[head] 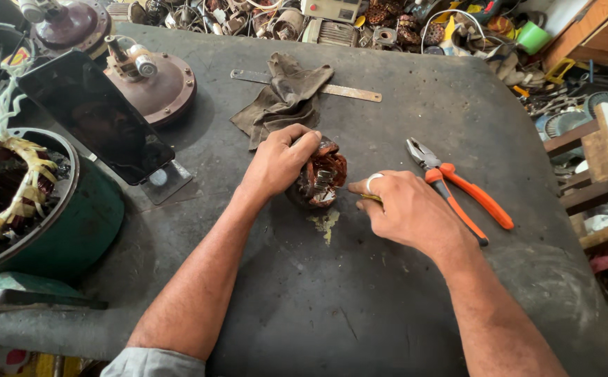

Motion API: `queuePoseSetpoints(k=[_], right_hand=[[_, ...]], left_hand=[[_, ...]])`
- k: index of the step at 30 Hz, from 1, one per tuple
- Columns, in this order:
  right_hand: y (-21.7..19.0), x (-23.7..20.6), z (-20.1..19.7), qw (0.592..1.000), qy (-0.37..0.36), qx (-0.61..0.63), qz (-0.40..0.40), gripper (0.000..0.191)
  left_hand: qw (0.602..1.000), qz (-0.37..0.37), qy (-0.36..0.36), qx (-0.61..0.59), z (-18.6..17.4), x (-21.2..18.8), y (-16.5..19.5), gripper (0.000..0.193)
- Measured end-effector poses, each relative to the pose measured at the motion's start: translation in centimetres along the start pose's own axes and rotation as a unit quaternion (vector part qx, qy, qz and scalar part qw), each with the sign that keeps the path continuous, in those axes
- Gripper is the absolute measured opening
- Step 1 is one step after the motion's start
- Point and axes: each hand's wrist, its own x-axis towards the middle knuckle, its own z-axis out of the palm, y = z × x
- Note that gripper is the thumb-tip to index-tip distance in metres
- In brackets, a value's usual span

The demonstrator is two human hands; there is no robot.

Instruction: The person uses a screwdriver and pliers to scrape and remove material from a small cylindrical electrical component on a workbench. They repeatedly rotate the component and alternate between tools to clean its surface. A second person sits nearby and observes.

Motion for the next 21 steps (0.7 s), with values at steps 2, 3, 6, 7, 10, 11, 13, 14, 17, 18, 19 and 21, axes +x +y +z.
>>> queuePoseSetpoints(k=[2,3,6,7,10,11,13,14,17,18,19,21], right_hand=[[-0.2,0.1,0.0,0.997,-0.027,0.022,0.065,0.03],[-0.3,0.2,0.0,0.994,-0.041,0.033,0.098,0.031],[-0.7,0.5,0.1,0.987,-0.05,0.028,0.149,0.033],[-0.7,0.6,0.2,0.989,-0.038,0.035,0.139,0.033],[-0.8,0.5,0.9,0.993,0.009,0.038,0.115,0.032],[-0.9,0.3,1.3,0.993,0.028,0.027,0.11,0.031],[-1.0,-0.3,2.3,0.993,0.052,0.006,0.109,0.03],[-1.1,-0.4,2.8,0.992,0.062,-0.005,0.11,0.031],[-1.4,-0.7,4.3,0.988,0.124,-0.036,0.082,0.032],[-1.6,-0.5,4.8,0.985,0.151,-0.047,0.069,0.032],[-1.7,-0.3,5.1,0.984,0.161,-0.059,0.058,0.034],[-1.8,0.5,5.7,0.98,0.179,-0.082,0.035,0.037]], left_hand=[[1.0,-0.004,0.006,-0.004,0.1,0.0,0.2,0.044],[1.0,-0.008,0.01,-0.006,0.2,0.0,0.4,0.044],[0.999,-0.013,0.029,-0.009,0.4,-0.3,1.0,0.044],[0.999,-0.015,0.037,-0.01,0.6,-0.3,1.2,0.044],[0.997,-0.063,0.043,0.002,0.8,-0.1,1.4,0.044],[0.997,-0.062,0.052,0.006,0.9,0.1,1.3,0.043],[0.996,-0.063,0.066,0.016,1.1,0.4,0.7,0.043],[0.996,-0.059,0.065,0.008,1.2,0.7,0.3,0.043],[0.991,-0.074,0.064,-0.088,1.1,1.1,-1.4,0.043],[0.98,-0.09,0.059,-0.167,0.8,1.4,-2.0,0.042],[0.962,-0.105,0.055,-0.244,0.7,1.6,-2.5,0.042],[0.961,-0.111,0.08,-0.239,0.5,1.5,-3.4,0.042]])
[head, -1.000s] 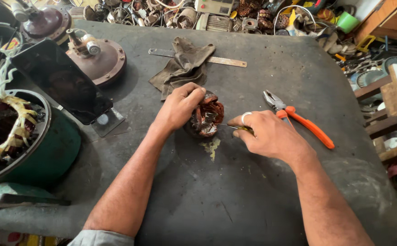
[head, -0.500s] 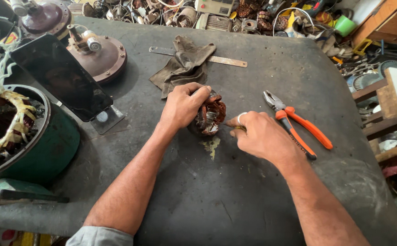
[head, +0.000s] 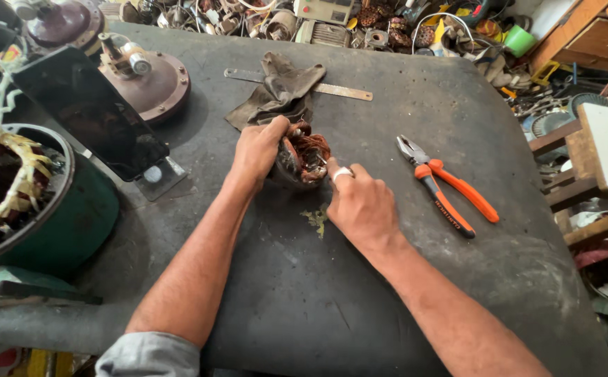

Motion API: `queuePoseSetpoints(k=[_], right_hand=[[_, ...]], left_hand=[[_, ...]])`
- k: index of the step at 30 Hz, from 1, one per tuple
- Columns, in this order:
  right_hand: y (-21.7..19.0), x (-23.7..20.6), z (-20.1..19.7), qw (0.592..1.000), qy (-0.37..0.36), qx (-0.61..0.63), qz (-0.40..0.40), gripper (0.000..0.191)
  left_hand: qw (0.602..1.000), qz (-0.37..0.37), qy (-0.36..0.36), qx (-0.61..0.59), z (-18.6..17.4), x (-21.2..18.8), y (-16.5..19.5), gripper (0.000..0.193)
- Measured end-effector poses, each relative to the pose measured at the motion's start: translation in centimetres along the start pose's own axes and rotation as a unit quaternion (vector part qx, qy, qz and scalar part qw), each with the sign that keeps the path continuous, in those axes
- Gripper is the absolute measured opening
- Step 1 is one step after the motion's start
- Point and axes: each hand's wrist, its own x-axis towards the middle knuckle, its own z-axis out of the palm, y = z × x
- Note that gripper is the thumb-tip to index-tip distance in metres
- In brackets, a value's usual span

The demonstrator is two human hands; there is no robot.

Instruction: The person uses a screwdriver and pliers to scrape and remove material from a small cylindrical electrical component on a workbench. They repeatedly rotate the component and alternate between tools to clean its surface. A second person sits nearby and observes.

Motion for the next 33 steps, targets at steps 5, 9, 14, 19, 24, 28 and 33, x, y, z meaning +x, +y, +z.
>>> queuePoseSetpoints(k=[5,9,14,19,24,28,33], right_hand=[[2.2,1.5,-1.0,0.989,0.028,0.12,-0.08,0.027],[2.7,1.2,-1.4,0.992,-0.015,0.115,-0.045,0.023],[2.0,0.9,-1.9,0.998,-0.028,0.045,-0.021,0.019],[2.2,1.3,-3.0,0.991,-0.098,0.082,0.039,0.021],[2.4,1.6,-3.0,0.982,-0.136,0.099,0.083,0.023],[2.6,1.6,-3.0,0.982,-0.13,0.106,0.091,0.024],[1.7,0.5,-1.9,0.992,-0.087,0.032,0.092,0.024]], left_hand=[[0.995,0.068,-0.006,0.068,-0.7,0.2,0.2,0.04],[0.986,0.046,0.004,0.157,-0.2,-0.6,1.2,0.045],[0.976,0.039,0.021,0.214,0.3,-1.8,2.7,0.043],[0.968,0.062,0.028,0.242,0.7,-2.8,3.8,0.041],[0.967,0.067,0.024,0.244,1.2,-3.5,4.3,0.041],[0.967,0.091,0.028,0.236,2.0,-3.6,4.4,0.04],[0.967,0.074,0.019,0.242,2.4,-3.2,4.4,0.039]])
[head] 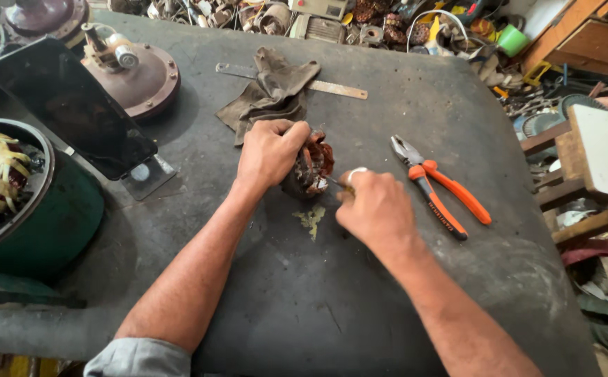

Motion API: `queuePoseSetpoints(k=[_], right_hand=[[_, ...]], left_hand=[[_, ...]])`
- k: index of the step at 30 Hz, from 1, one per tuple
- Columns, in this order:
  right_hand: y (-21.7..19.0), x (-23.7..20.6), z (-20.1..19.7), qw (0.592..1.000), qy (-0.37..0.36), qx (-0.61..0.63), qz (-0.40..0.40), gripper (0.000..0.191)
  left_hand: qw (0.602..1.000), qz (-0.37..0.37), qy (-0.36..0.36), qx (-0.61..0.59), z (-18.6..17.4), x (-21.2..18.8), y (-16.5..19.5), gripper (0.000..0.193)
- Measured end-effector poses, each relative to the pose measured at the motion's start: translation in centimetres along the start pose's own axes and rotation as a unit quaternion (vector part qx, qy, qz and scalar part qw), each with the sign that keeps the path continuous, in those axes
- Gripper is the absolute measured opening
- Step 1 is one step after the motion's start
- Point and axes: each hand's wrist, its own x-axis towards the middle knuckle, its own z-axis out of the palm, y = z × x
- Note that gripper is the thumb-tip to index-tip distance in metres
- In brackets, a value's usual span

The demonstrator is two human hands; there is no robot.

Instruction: The person uses a screwdriver and pliers to scrape and remove material from a small cylindrical electrical component on a workbench. They repeatedly rotate the component and alternate between tools to clean its surface. A second person sits nearby and observes.

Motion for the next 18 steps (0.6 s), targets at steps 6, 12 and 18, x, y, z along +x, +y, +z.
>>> queuePoseSetpoints(k=[6,12,18], right_hand=[[0.7,-0.3,1.6,0.992,0.076,-0.006,-0.099,0.019],[1.5,0.4,2.6,0.982,0.112,0.007,-0.15,0.015],[2.0,0.9,3.2,0.968,0.143,0.048,-0.201,0.018]], left_hand=[[1.0,0.0,0.017,0.01,0.1,0.6,-1.4,0.036],[0.988,-0.008,-0.013,-0.157,-0.4,2.9,-4.9,0.041],[0.967,-0.094,-0.028,-0.233,-0.7,4.1,-6.7,0.04]])
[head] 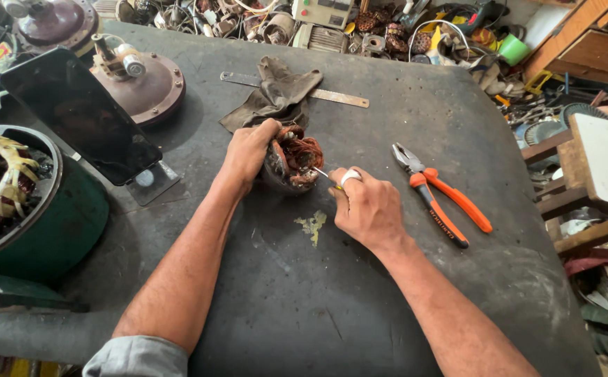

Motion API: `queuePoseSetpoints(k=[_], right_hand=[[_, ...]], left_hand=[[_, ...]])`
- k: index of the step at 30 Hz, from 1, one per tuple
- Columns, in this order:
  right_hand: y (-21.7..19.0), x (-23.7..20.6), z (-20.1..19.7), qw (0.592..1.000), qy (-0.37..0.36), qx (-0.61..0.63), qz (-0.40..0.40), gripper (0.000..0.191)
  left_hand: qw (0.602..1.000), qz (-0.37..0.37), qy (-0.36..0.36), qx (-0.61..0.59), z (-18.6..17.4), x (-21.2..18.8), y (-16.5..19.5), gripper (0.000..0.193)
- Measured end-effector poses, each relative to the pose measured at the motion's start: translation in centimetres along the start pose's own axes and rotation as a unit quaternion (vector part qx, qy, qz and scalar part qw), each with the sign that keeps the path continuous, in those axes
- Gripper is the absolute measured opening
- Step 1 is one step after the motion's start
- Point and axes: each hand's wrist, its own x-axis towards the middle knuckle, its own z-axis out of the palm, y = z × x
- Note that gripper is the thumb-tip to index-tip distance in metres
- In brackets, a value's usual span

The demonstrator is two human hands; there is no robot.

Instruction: The person uses a screwdriver and pliers to scrape and remove material from a small cylindrical electrical component on a workbench. They repeatedly rotate the component and alternate between tools to clean its surface. A second person sits nearby and observes.

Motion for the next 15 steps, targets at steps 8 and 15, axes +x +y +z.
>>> queuePoseSetpoints(k=[8,15], right_hand=[[0.1,0.5,-0.3,0.998,-0.01,0.058,-0.006,0.019],[-1.8,0.8,-1.0,0.997,-0.07,-0.015,0.041,0.018]], left_hand=[[0.994,-0.047,-0.062,-0.073,-1.0,0.6,-0.1,0.041],[0.985,0.125,-0.089,0.082,0.4,-1.0,0.7,0.04]])
